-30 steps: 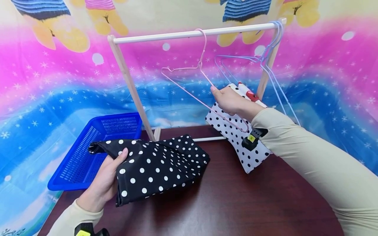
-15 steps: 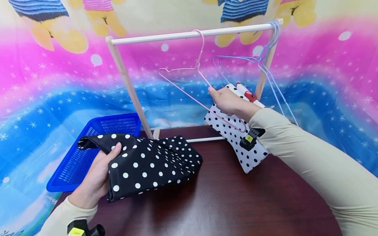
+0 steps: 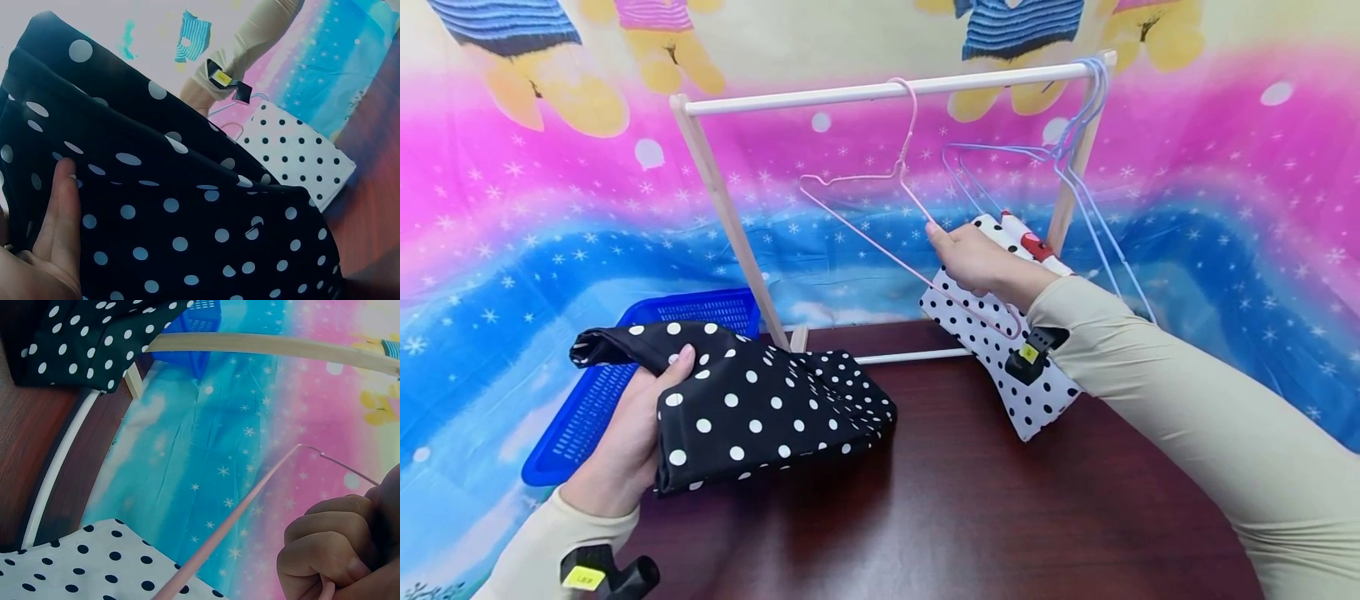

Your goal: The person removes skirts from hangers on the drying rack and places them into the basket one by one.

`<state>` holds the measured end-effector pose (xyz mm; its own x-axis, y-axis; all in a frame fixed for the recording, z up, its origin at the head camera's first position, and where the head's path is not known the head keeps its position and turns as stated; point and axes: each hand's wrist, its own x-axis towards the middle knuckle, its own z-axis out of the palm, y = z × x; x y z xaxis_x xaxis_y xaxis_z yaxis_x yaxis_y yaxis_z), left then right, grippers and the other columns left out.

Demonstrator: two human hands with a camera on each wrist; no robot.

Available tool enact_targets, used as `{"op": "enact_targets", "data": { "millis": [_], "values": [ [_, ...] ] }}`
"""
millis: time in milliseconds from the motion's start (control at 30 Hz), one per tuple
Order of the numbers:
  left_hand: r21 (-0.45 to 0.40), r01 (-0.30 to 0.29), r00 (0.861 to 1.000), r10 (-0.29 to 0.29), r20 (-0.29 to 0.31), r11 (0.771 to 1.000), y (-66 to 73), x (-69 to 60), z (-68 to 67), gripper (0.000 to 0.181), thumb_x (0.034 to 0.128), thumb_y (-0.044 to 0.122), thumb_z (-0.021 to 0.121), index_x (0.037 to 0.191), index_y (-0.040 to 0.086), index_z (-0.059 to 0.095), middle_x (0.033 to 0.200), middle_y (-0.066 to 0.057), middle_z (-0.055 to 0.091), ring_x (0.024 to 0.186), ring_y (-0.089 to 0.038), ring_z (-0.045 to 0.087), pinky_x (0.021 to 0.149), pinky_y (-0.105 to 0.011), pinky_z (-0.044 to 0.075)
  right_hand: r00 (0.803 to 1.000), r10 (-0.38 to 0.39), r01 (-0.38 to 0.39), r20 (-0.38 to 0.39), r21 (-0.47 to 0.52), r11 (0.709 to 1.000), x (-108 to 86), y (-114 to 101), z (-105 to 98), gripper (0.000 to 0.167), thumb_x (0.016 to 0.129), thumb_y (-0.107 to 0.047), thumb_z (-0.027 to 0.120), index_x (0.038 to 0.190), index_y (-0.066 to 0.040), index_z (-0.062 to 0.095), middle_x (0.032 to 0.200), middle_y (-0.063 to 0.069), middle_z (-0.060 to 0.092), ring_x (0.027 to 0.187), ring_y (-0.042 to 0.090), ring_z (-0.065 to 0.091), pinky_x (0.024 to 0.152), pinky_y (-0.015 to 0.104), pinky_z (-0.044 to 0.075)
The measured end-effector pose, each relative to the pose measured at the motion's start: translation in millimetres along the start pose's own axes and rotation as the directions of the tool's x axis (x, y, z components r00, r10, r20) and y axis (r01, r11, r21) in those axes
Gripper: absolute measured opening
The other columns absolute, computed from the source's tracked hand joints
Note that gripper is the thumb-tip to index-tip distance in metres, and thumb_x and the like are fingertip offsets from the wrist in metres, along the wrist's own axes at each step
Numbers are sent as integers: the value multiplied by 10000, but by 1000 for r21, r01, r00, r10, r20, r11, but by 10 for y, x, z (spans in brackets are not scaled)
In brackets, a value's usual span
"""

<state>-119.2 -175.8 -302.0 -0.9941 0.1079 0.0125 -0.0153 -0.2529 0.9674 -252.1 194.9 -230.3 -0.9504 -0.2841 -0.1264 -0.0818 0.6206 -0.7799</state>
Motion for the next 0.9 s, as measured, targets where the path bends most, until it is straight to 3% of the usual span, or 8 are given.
{"op": "enact_targets", "data": {
  "millis": [567,900],
  "values": [
    [8,-51,999,51,9,999,208,-19,-4,359,1056,381,476,1305,130,415,1038,70,743,906,-75,757,794,-272,619,1000,-2,2,13,-30,1000,-8,-49,-6,608,1052,-604,274,638,-162,332,506,-54,284,423,118,252,438,263,249],
    [9,-66,998,66,-1,998,334,32,18,381,1046,390,488,1341,175,378,1112,63,710,943,-86,757,811,-288,614,1000,4,-4,28,16,1000,0,-75,21,611,1054,-601,261,644,-154,326,513,-60,264,434,105,227,443,260,224]
  ]
}}
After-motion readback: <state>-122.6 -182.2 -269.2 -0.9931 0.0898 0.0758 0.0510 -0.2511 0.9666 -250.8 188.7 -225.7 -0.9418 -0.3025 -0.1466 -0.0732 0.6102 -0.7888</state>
